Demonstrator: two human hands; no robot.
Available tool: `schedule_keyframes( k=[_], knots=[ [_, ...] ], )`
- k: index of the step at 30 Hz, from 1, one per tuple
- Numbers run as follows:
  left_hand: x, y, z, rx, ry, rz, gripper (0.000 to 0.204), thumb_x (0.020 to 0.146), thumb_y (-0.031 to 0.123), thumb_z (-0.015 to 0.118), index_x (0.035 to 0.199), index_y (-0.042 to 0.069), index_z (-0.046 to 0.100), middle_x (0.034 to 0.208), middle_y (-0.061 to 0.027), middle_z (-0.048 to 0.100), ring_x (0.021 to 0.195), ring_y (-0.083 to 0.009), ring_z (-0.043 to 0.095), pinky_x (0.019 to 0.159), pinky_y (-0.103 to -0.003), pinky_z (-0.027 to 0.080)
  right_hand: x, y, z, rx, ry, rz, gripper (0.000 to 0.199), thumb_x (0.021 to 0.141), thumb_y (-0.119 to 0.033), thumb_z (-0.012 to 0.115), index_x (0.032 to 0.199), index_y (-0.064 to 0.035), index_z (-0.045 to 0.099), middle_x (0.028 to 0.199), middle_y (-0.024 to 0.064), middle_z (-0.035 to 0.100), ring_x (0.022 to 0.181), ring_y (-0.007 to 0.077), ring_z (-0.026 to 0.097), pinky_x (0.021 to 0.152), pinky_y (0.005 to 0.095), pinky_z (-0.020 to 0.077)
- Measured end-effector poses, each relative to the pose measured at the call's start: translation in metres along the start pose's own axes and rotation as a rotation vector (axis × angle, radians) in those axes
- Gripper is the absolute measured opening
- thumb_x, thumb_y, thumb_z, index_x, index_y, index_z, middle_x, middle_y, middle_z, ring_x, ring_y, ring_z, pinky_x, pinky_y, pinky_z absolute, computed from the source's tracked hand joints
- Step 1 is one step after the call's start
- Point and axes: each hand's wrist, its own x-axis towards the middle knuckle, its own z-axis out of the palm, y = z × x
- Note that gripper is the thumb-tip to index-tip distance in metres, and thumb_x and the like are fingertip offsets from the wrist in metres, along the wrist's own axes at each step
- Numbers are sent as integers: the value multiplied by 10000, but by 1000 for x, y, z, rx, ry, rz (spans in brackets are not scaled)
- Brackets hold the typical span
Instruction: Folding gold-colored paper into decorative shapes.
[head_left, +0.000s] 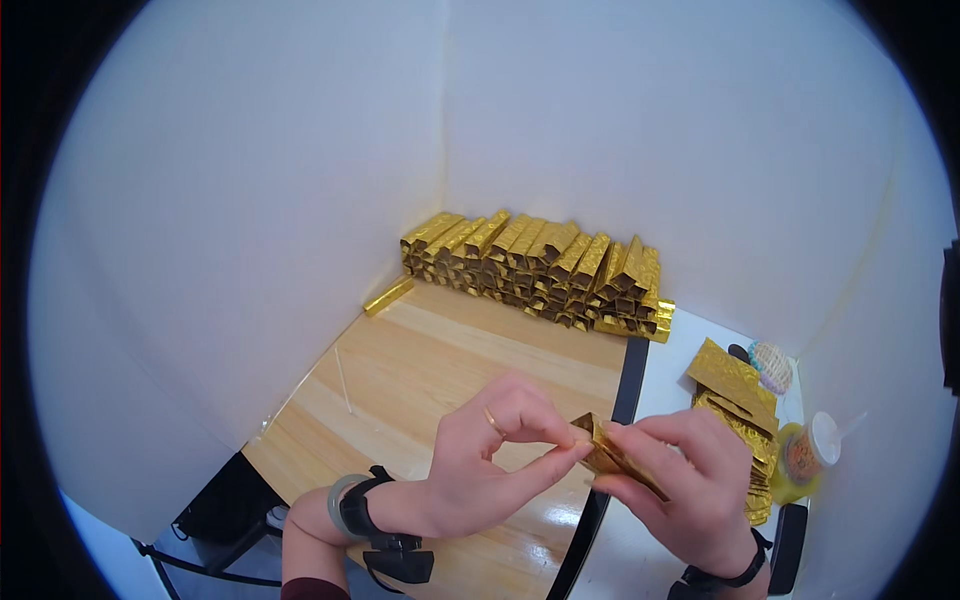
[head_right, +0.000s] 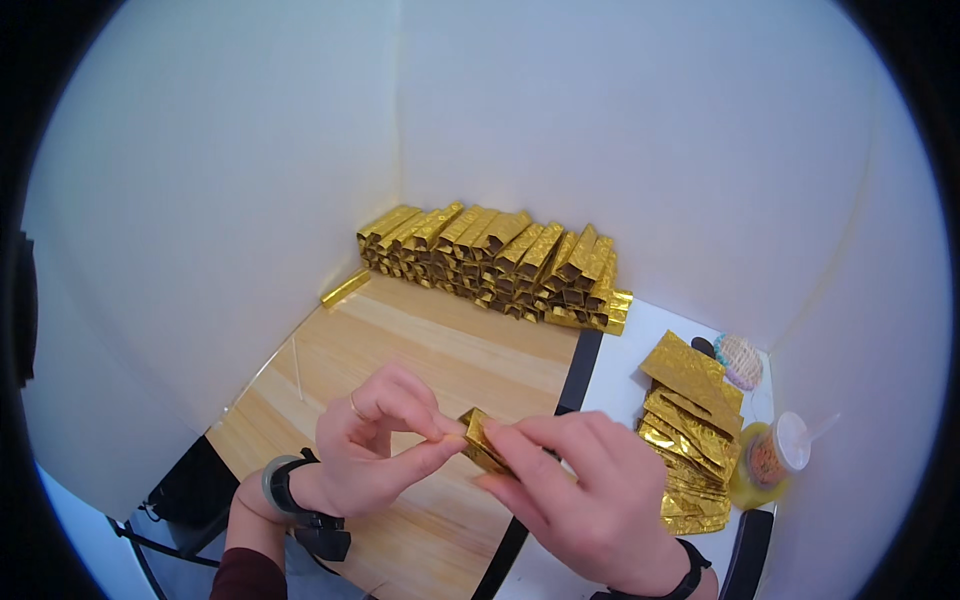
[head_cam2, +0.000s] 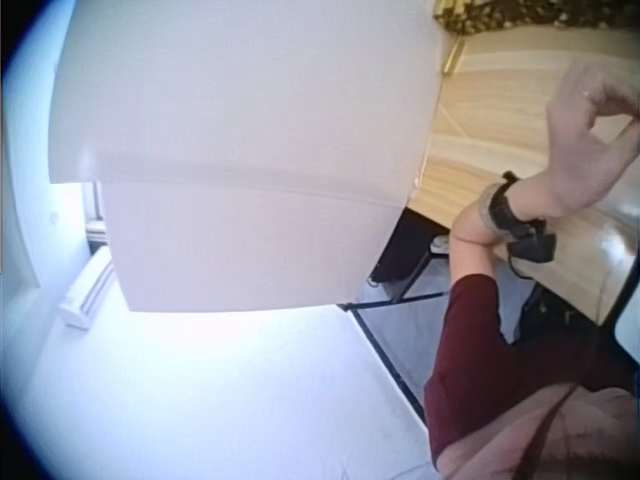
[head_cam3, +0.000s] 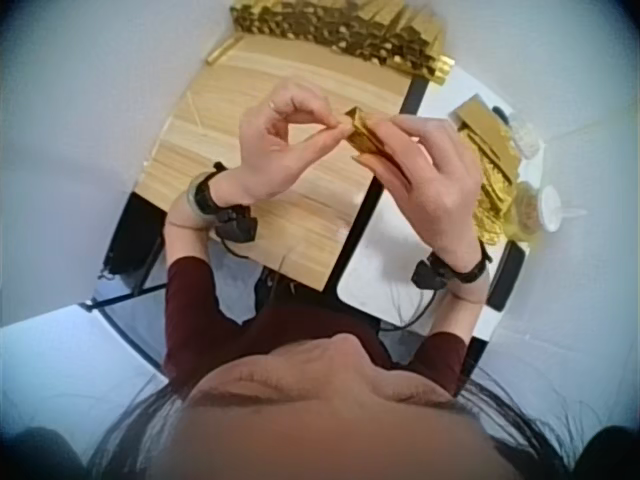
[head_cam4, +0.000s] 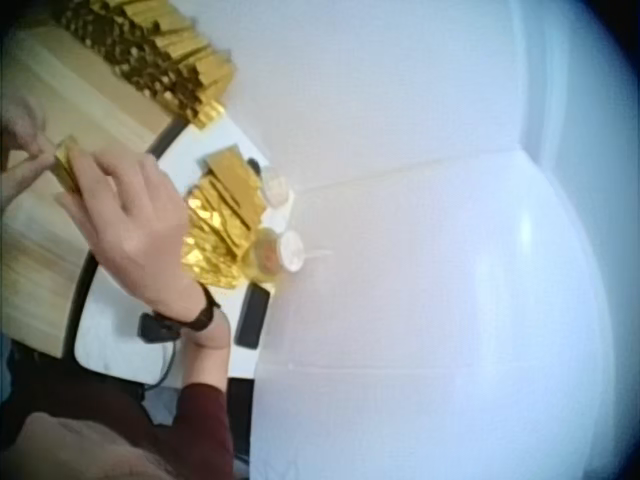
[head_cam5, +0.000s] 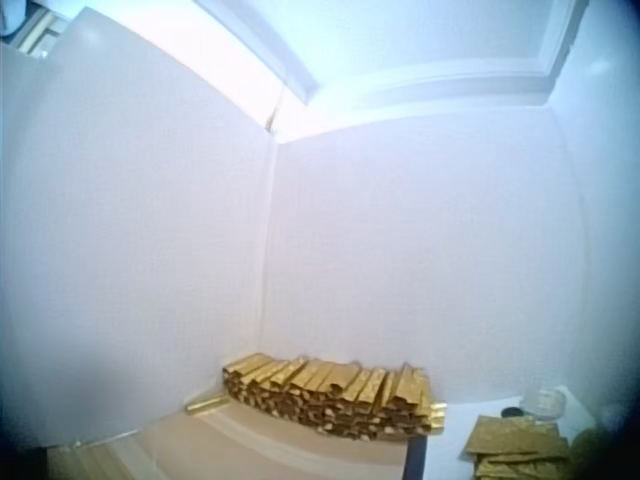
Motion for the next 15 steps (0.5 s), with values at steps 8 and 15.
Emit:
schedule_keyframes(
  k=[8, 15],
  knots=[
    [4, 0, 1, 63, -12, 35, 201, 759, -39, 729, 928, 26, 642, 926, -78, 634, 817, -147, 592, 731, -250, 512, -4, 3, 4, -171, 128, -126, 344, 632, -29, 734, 974, -6, 700, 795, 48, 605, 650, 179, 561, 511, 263, 455],
    [11, 9, -7, 334, -26, 219, 176, 700, -2, 781, 845, 61, 705, 819, -10, 688, 759, -153, 508, 645, -263, 406, -5, -7, 8, -162, 163, -94, 379, 593, -36, 790, 962, -32, 705, 775, 39, 600, 648, 194, 533, 533, 281, 403]
  ],
)
